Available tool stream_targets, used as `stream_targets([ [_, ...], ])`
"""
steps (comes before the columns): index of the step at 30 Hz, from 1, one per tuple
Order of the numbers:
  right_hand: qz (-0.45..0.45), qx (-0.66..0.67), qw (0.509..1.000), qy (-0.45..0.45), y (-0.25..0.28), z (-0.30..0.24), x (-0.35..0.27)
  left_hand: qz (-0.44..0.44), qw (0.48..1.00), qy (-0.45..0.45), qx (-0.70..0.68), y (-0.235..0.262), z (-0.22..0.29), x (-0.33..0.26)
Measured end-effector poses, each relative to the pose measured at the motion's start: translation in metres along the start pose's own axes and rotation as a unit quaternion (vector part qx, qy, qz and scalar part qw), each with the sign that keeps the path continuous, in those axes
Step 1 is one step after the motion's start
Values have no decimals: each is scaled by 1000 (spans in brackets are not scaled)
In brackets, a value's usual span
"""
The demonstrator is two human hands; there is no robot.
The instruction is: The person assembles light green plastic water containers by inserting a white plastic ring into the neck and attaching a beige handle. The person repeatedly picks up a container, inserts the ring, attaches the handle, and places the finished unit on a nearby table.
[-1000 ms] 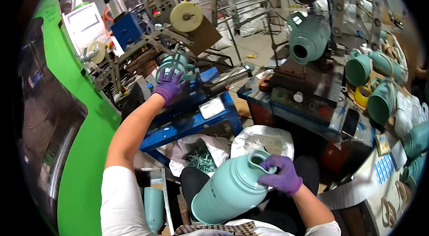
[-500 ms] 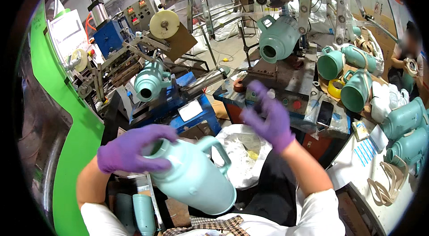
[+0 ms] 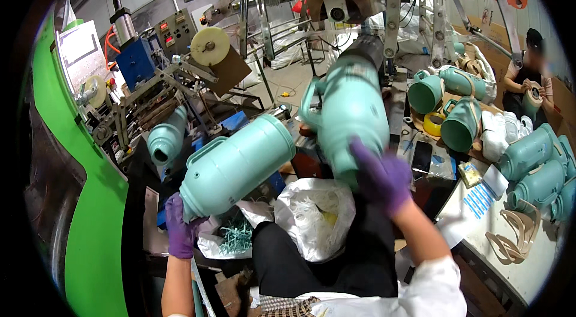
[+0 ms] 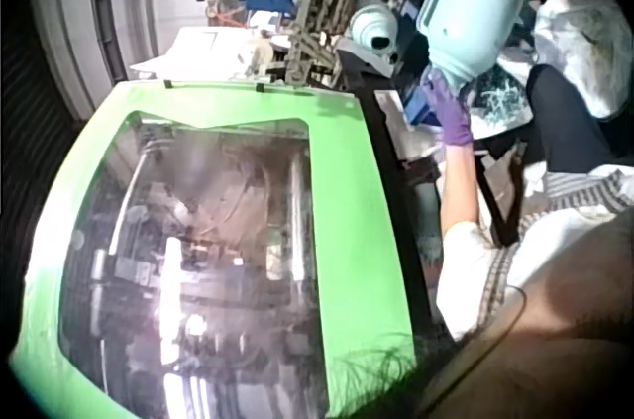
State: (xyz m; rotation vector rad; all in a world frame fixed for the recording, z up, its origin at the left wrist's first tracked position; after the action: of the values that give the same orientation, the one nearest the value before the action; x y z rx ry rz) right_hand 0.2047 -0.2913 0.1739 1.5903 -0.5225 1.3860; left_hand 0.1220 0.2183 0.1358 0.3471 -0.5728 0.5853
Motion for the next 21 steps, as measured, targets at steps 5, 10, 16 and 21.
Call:
stream_targets([
  [5,189,433,710,-523,144,-10,-132,-64,944,-219,239,-128,21,55],
  [10,31,285,874,-392,184,4,-173,-127,914,125,-365,-334,62,51],
  [16,-10,336,900,-278,168,10,-169,-59,955,-286,-56,-520,106,95],
  [21,-131,452,818,-331,142,11,-141,-156,963,-168,139,-553,127,118],
])
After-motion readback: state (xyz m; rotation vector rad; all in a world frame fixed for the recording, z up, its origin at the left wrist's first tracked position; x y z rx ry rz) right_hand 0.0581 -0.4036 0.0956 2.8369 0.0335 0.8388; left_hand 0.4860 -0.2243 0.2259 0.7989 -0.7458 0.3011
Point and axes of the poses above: each hand's wrist, its own x-axis towards the middle knuckle, its own y-axis out of the back of the hand, z = x × y, the point moved 1 cm from there along x, towards the middle knuckle, and after that the axes turned 2 degrees about z, right-handed, at the moved point
